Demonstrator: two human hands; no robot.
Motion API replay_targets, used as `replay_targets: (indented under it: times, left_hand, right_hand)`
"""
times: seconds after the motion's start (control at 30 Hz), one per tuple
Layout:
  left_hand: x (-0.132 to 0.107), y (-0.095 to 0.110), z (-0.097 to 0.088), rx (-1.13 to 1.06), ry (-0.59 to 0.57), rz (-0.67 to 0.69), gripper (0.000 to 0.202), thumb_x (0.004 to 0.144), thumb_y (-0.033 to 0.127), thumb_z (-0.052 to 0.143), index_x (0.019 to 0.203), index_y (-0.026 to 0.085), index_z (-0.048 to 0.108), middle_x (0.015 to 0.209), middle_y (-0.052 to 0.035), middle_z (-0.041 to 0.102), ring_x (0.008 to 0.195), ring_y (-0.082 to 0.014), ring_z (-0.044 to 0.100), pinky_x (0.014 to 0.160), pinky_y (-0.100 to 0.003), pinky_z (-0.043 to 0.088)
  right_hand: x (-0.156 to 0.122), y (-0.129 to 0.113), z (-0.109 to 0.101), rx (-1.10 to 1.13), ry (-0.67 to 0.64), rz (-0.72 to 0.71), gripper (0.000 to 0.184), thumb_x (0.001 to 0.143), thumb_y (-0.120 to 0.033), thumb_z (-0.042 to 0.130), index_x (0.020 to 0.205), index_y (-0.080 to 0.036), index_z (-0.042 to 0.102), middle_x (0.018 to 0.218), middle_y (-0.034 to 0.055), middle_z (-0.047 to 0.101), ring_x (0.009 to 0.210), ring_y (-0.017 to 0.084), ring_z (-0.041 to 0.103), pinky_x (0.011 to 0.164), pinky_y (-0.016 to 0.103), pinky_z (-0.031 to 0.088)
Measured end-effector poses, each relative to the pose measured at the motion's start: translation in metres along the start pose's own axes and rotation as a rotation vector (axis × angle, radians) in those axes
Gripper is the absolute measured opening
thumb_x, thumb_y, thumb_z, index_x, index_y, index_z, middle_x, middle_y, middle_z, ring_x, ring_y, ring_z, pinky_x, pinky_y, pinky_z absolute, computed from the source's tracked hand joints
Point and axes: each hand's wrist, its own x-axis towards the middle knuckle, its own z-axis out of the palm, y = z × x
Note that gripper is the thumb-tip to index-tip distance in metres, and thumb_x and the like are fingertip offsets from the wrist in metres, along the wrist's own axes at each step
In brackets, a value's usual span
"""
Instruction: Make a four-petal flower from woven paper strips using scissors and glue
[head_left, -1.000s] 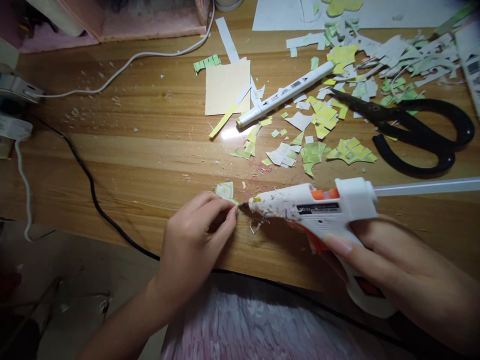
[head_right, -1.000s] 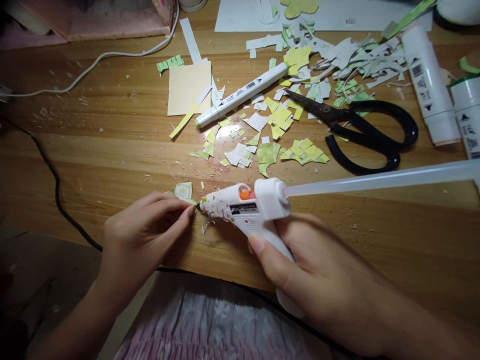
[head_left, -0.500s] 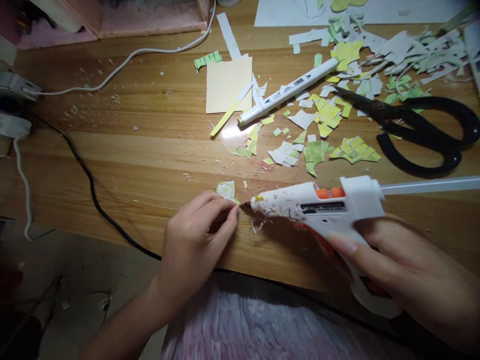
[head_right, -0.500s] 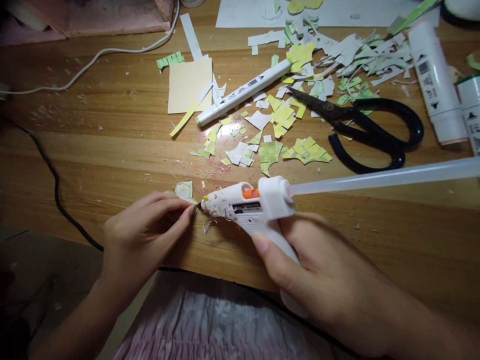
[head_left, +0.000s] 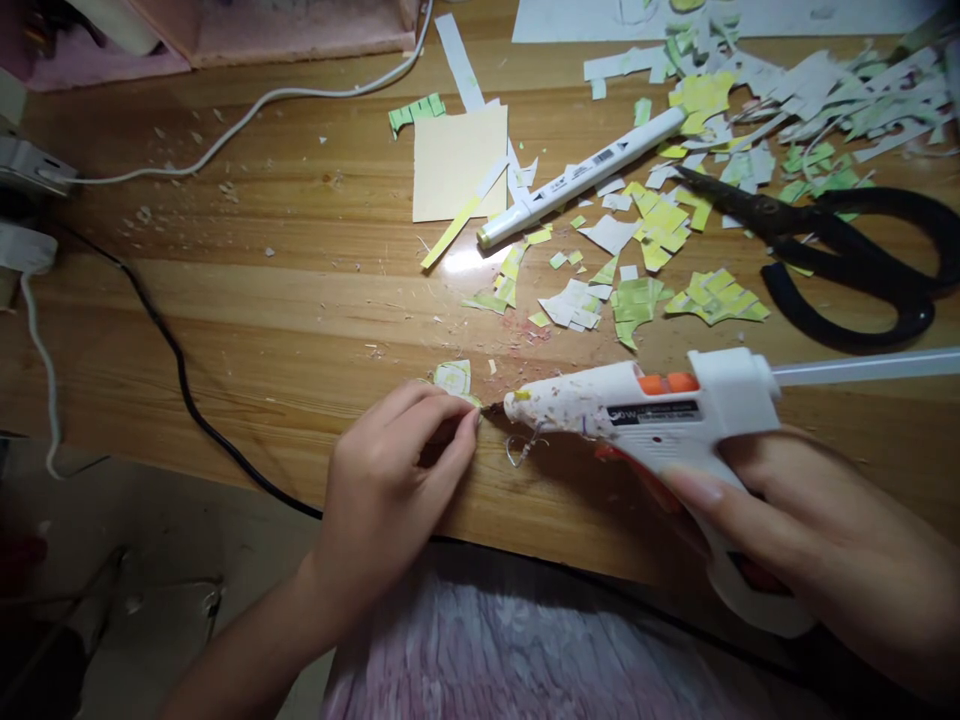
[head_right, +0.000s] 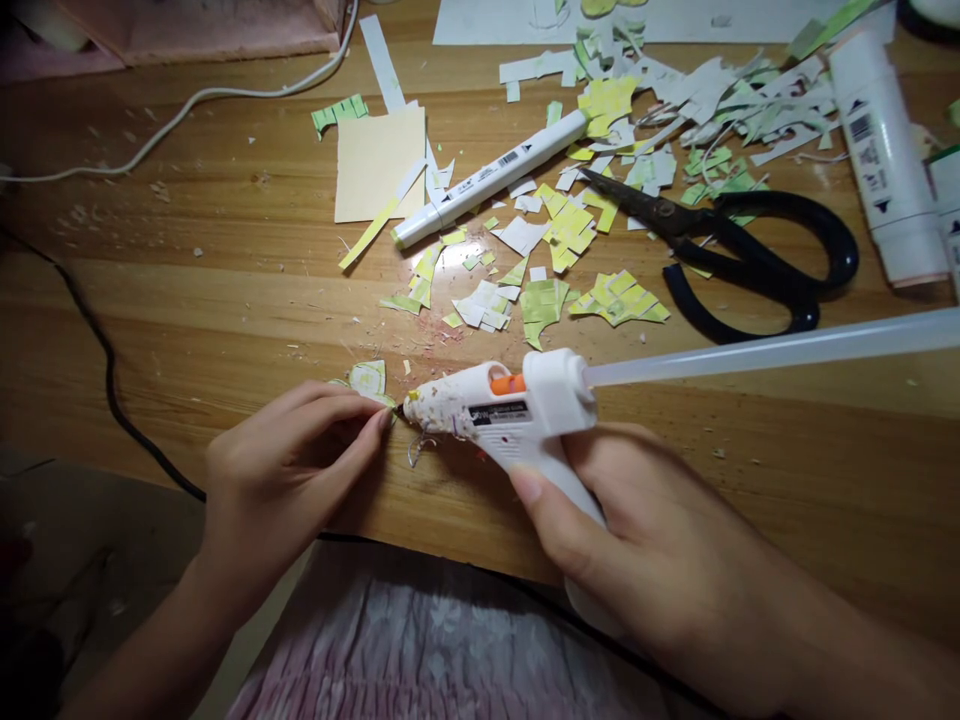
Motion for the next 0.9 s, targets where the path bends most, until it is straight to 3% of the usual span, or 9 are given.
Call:
replay_targets:
  times: [0.13,0.3,0.43,0.5,0.63,0.77,0.9]
  left_hand:
    - [0.001,-0.002,-0.001,-0.013,-0.014,0.007,0.010,0.084,0.016,0.057,0.085,0.021,0.065,0.082,0.0002,0.066,0.075,-0.0121,0.060,0.067,-0.023,0.046]
    - [0.004,-0.003,-0.002,-0.028,-0.050,-0.023,0.009,0.083,0.015,0.057,0.082,0.020,0.064,0.080,0.0000,0.065,0.072,-0.0118,0.059,0.064,-0.022,0.046]
    - [0.008,-0.003,-0.003,-0.028,-0.052,-0.037,0.008,0.082,0.015,0.058,0.078,0.019,0.064,0.076,0.0006,0.063,0.068,-0.0108,0.057,0.061,-0.022,0.045]
    - [0.009,-0.003,-0.003,-0.035,-0.064,-0.040,0.009,0.082,0.015,0.058,0.077,0.019,0.064,0.075,0.0005,0.063,0.066,-0.0107,0.057,0.059,-0.022,0.045]
    - [0.010,-0.003,-0.004,-0.050,-0.075,-0.046,0.009,0.081,0.014,0.058,0.076,0.020,0.064,0.074,0.0004,0.063,0.065,-0.0107,0.057,0.057,-0.021,0.045]
    - [0.009,-0.004,-0.004,-0.051,-0.072,-0.048,0.009,0.081,0.014,0.059,0.077,0.020,0.064,0.074,0.0010,0.063,0.065,-0.0101,0.057,0.057,-0.021,0.045]
    - [0.010,-0.005,-0.005,-0.043,-0.079,-0.043,0.008,0.082,0.016,0.059,0.077,0.020,0.064,0.075,0.0009,0.064,0.066,-0.0108,0.058,0.059,-0.022,0.045]
  right_hand:
    - [0.000,0.008,-0.002,-0.061,-0.054,-0.107,0.034,0.082,-0.052,0.043,0.061,-0.032,0.063,0.050,-0.0011,0.060,0.039,0.021,0.051,0.034,0.030,0.040]
    - [-0.001,0.009,-0.004,-0.025,-0.097,-0.072,0.032,0.084,-0.054,0.043,0.074,-0.035,0.067,0.065,-0.0037,0.068,0.055,0.022,0.061,0.047,0.029,0.050]
    - [-0.001,0.005,-0.007,0.014,-0.123,-0.018,0.034,0.080,-0.059,0.046,0.084,-0.035,0.070,0.057,-0.0044,0.065,0.049,0.021,0.059,0.058,0.031,0.055]
    - [-0.001,0.006,-0.008,-0.004,-0.108,0.000,0.037,0.079,-0.061,0.046,0.086,-0.035,0.070,0.059,-0.0031,0.066,0.055,0.023,0.062,0.060,0.031,0.055]
    - [-0.002,0.008,-0.009,-0.014,-0.074,0.060,0.044,0.075,-0.067,0.044,0.081,-0.033,0.070,0.064,-0.0006,0.068,0.056,0.024,0.062,0.053,0.032,0.055]
    - [-0.001,0.009,-0.008,0.063,-0.051,0.133,0.049,0.070,-0.072,0.046,0.058,-0.029,0.065,0.051,0.0000,0.063,0.042,0.020,0.056,0.035,0.029,0.048]
    - [-0.001,0.012,-0.010,0.159,-0.048,0.168,0.051,0.068,-0.071,0.051,0.046,-0.026,0.061,0.042,0.0003,0.058,0.035,0.017,0.051,0.027,0.025,0.041]
